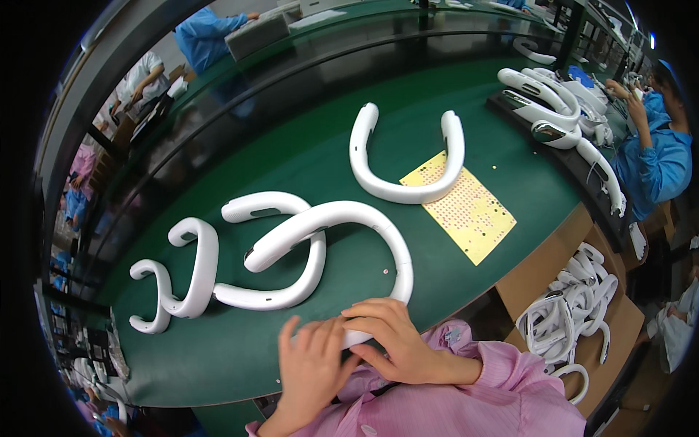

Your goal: Inspecting, cleaning, and organizing neck massager devices on a factory assembly line.

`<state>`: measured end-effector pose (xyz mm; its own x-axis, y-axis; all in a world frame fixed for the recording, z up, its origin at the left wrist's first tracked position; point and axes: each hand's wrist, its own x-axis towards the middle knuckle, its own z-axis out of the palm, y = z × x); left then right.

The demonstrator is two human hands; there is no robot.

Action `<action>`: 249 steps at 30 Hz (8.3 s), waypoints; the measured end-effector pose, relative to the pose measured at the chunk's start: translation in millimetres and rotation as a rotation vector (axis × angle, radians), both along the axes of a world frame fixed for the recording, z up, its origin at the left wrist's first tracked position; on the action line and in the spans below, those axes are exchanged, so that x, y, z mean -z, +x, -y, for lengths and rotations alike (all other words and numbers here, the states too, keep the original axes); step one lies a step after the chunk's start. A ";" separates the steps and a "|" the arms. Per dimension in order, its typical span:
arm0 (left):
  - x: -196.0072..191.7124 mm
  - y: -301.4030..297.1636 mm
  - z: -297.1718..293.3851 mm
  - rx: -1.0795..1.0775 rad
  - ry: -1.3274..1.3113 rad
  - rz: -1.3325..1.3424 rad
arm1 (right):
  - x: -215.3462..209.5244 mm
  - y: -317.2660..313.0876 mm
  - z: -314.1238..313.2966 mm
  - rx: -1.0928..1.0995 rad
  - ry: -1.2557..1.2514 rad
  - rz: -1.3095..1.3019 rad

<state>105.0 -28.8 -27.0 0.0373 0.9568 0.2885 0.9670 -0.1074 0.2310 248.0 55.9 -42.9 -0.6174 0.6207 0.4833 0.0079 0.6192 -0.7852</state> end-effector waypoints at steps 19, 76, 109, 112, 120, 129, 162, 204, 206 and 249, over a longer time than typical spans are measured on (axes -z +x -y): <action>-30.5 -47.5 -3.1 0.300 0.341 2.108 | -12.7 -15.8 -77.8 -0.399 -0.641 -0.319; -81.1 -0.9 -21.6 -0.071 0.261 1.842 | 8.3 -25.4 -63.3 -0.348 -1.309 -0.280; -28.1 -37.1 -0.5 0.008 0.113 1.789 | -82.5 -5.1 -88.8 -0.090 0.183 -0.366; -21.7 -47.8 6.0 0.104 0.211 1.681 | -84.0 -8.1 -83.1 -0.065 -0.015 -0.388; -21.9 -44.6 -9.5 -0.040 0.448 1.263 | -86.4 -9.5 -85.6 -0.101 -0.428 -0.159; -23.6 -52.8 -25.4 0.181 0.251 2.503 | -82.4 -11.5 -84.6 -0.191 -1.222 -0.254; -55.8 -2.8 -20.8 0.282 -0.081 1.951 | 1.4 -21.4 -87.9 -0.196 -1.368 -0.429; -15.2 -117.0 -8.8 0.072 -0.096 0.070 | -41.2 -142.0 -191.2 -0.281 -0.727 0.225; -44.1 -107.4 -4.1 0.041 -0.049 0.309 | -32.9 -113.1 -177.9 -0.277 -0.466 0.171; 16.3 -57.7 -0.2 0.134 -0.038 0.253 | -24.2 -36.8 -49.8 -0.218 0.430 0.436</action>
